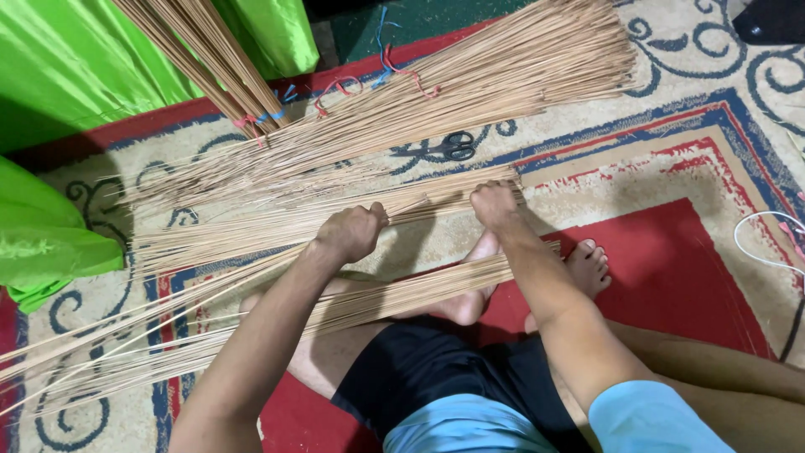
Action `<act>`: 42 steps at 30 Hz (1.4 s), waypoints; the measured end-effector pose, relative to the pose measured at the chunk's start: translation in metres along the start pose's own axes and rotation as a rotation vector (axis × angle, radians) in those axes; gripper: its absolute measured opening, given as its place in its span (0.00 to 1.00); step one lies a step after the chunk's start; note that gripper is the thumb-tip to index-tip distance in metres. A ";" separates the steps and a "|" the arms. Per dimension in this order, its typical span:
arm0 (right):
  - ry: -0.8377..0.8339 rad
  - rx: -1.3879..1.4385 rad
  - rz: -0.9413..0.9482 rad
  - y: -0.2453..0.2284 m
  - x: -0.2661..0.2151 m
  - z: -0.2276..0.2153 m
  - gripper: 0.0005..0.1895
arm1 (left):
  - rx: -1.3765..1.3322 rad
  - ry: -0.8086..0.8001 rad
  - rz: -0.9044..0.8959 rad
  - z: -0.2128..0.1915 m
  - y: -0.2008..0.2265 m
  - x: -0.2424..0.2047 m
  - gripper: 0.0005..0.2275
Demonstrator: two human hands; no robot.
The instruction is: The person aligns a bundle of thin wooden sticks by hand, repeatedly tapping one end of the bundle on the floor and adjusting the sticks until they are even.
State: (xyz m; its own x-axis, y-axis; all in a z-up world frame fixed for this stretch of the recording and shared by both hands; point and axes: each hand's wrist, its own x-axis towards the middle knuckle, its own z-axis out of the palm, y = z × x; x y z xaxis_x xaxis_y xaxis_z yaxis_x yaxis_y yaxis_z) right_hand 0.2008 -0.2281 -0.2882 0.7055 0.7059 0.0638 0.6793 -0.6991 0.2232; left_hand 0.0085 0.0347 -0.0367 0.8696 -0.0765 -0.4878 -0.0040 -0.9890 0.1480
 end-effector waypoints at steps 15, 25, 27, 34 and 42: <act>-0.109 0.070 0.061 0.000 -0.018 -0.019 0.07 | -0.016 -0.010 -0.008 -0.003 0.000 -0.006 0.16; -0.040 0.115 -0.022 0.014 -0.011 -0.020 0.06 | -0.031 0.033 0.004 0.007 -0.009 0.004 0.17; -0.154 0.301 0.052 0.017 -0.017 -0.041 0.08 | -0.020 0.035 -0.009 0.008 -0.010 0.010 0.17; -0.156 0.547 0.042 0.024 -0.034 -0.166 0.04 | -0.009 0.052 -0.008 -0.007 0.004 0.010 0.19; -0.203 0.829 0.040 0.037 -0.007 -0.131 0.04 | 0.102 0.138 -0.121 -0.022 0.009 0.007 0.17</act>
